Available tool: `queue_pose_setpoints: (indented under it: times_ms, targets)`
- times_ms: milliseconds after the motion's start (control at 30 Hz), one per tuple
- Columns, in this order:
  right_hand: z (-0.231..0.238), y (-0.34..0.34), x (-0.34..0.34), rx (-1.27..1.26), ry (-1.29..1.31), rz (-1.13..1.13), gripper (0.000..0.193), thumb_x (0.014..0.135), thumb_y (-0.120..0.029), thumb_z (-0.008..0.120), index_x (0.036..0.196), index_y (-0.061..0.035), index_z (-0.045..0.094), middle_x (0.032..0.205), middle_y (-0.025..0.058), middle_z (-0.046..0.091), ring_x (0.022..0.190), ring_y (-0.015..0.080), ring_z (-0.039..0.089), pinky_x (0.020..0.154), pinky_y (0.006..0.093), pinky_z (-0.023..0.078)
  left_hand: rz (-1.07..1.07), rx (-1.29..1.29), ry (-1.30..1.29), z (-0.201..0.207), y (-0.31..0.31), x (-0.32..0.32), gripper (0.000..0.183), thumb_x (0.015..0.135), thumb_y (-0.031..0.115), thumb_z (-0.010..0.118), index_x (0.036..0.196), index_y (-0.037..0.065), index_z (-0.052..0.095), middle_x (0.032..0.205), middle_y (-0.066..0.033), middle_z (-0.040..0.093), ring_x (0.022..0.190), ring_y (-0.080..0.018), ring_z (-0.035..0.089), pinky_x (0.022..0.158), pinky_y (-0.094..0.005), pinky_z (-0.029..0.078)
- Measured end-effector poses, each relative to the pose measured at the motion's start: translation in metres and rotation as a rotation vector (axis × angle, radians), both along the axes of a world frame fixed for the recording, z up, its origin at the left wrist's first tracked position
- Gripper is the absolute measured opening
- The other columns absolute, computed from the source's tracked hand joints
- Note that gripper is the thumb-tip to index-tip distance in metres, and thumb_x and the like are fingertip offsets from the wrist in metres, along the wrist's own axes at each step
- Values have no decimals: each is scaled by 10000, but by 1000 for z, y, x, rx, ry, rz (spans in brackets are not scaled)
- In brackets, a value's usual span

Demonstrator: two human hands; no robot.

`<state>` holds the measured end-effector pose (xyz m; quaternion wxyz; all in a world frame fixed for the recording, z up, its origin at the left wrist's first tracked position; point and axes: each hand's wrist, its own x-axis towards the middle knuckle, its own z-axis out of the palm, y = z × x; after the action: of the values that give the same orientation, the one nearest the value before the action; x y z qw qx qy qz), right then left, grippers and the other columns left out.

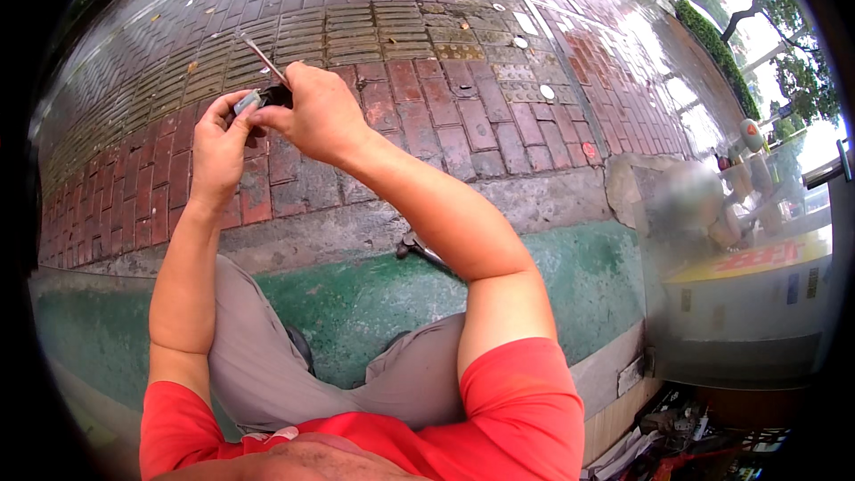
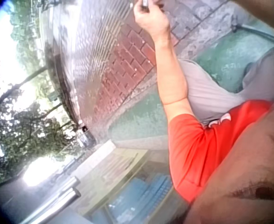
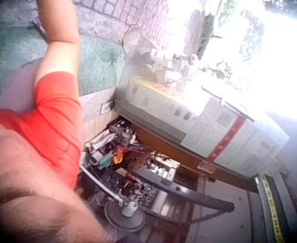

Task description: The person disassembles a small motor using a hammer and a screwdriver while sitting on the ground. They hold the motor in their hands, strike the casing with the hammer, and use the screwdriver to pry and remove parts.

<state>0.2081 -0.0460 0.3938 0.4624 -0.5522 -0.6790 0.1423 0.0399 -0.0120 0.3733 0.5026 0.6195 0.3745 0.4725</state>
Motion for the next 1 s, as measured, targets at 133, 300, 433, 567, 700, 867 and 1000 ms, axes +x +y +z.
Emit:
queue_pose_setpoints:
  times_ms: [133,300,433,567,700,867,1000]
  targets:
    - [10,0,-3,27,-58,-47,466,715,-373,820,807,9,569,795,185,613,774,379,617,690,445,489,25,14,-21,4,2,-4,243,964,150,599,1145,-12,593,864,-32,644,715,-83,586,642,-222,484]
    - [11,-1,-6,69,-158,-92,396,752,-320,815,821,13,613,747,171,624,672,308,608,619,384,481,-30,-3,-95,-1,5,-7,234,942,150,638,1106,-14,610,885,-35,662,739,-90,608,650,-223,485]
    - [10,3,7,-10,-1,86,319,840,-260,746,907,33,639,686,99,613,626,203,598,574,342,467,-189,-6,-164,-2,8,-11,245,944,126,625,1139,-18,598,941,-50,660,800,-111,613,717,-246,499]
    - [25,-4,23,-285,297,378,276,903,-222,688,1025,23,651,658,19,586,582,86,556,509,253,437,-388,-19,-219,7,6,-19,272,947,115,611,1180,-23,584,980,-60,659,838,-130,616,761,-270,502]
    - [24,-3,32,-371,434,497,307,890,-225,708,1065,20,645,666,1,582,552,65,532,486,212,426,-481,-45,-275,4,5,-16,300,953,116,601,1215,-24,561,1013,-73,660,849,-147,624,774,-284,508]
    - [31,0,36,-439,506,535,339,868,-235,734,1074,19,649,674,-5,578,565,62,529,505,210,433,-410,-107,-333,3,2,-7,312,967,116,578,1244,-25,540,1044,-93,662,869,-169,639,800,-306,524]
    - [24,3,35,-408,443,436,274,848,-204,750,1003,10,678,798,32,683,617,77,572,547,244,479,-389,-148,-265,-3,5,-7,333,991,129,536,1287,-21,519,1065,-98,658,893,-178,645,816,-313,523]
